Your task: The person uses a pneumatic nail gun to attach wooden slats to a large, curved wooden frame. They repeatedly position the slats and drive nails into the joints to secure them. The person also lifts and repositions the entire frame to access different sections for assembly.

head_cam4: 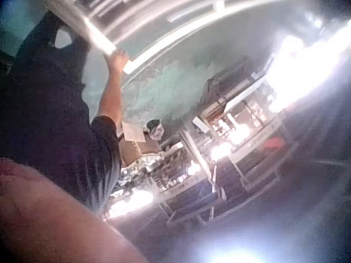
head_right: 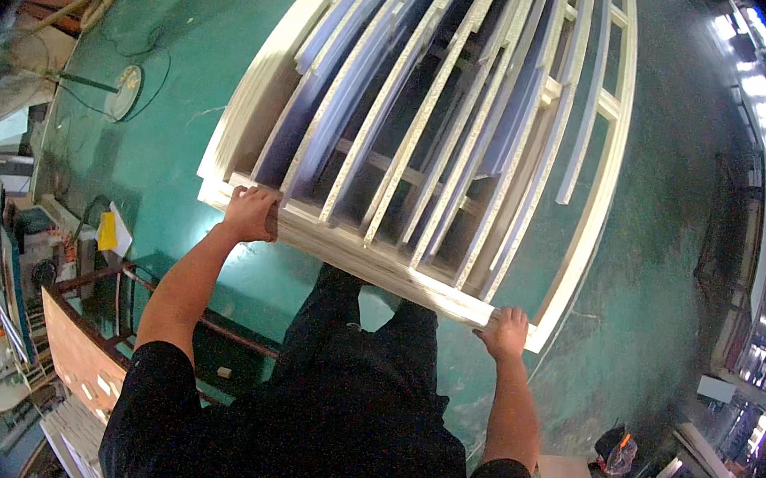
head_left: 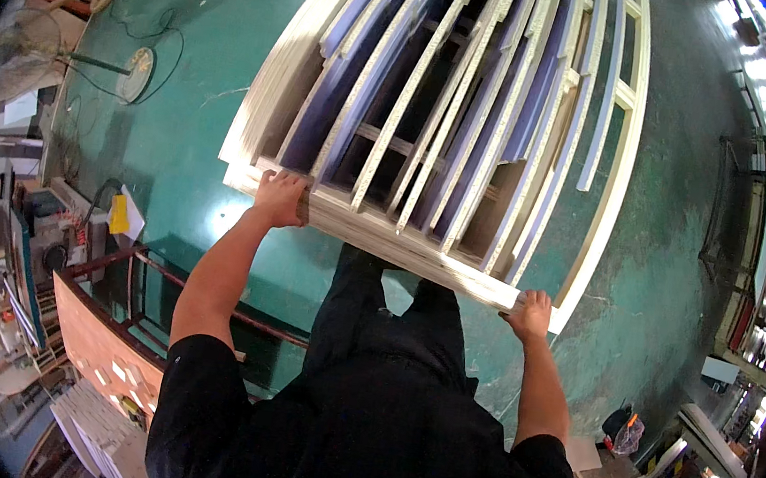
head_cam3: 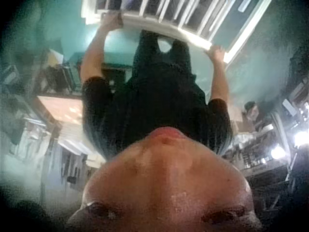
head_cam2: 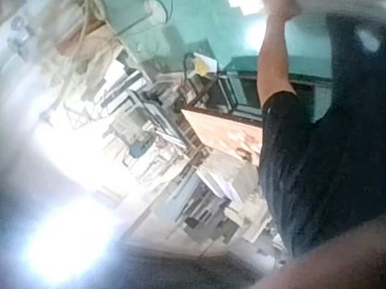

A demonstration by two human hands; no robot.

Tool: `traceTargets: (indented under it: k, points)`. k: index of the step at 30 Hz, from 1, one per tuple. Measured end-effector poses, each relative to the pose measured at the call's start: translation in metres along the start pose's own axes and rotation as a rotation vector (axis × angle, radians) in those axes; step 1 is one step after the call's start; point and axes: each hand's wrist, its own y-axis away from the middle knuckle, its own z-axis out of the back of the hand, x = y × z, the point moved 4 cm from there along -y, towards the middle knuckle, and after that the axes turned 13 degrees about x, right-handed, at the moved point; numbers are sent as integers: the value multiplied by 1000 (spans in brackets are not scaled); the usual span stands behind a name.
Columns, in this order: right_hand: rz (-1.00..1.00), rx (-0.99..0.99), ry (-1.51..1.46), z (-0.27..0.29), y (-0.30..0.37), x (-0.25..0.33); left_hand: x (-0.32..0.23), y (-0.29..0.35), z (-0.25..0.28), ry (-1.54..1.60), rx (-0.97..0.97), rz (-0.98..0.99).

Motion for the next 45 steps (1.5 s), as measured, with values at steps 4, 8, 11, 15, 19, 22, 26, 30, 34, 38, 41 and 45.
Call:
traceTargets:
  k: [4,8,11,15,19,22,26,30,34,38,41,45]
  points:
    - [-31,8,9,6,-19,48,46,-11,11,-24,82,31]
    - [-72,21,31,4,-31,72,70,-18,10,-45,43,39]
    - [-84,36,8,7,-24,80,82,-16,9,-1,53,32]
    - [-88,25,-2,2,-27,88,88,-17,7,-25,43,12]
    - [-79,14,-15,1,-23,92,90,-12,8,-31,58,31]
    - [-105,50,-16,-6,-22,91,90,-10,2,-38,44,33]
    - [-93,34,2,-17,-25,90,90,-12,-5,-41,11,16]
    - [-115,37,19,-26,-24,86,86,-17,-19,-27,31,28]
    - [-81,-10,17,-38,-28,87,83,-20,-32,-8,20,48]
    - [-107,-9,11,-47,-26,81,77,-18,-35,-10,29,73]
    - [-119,-7,-6,-54,-26,78,70,-18,-36,-19,33,101]
    - [-170,73,36,-67,-27,73,77,-21,-68,-30,-60,95]
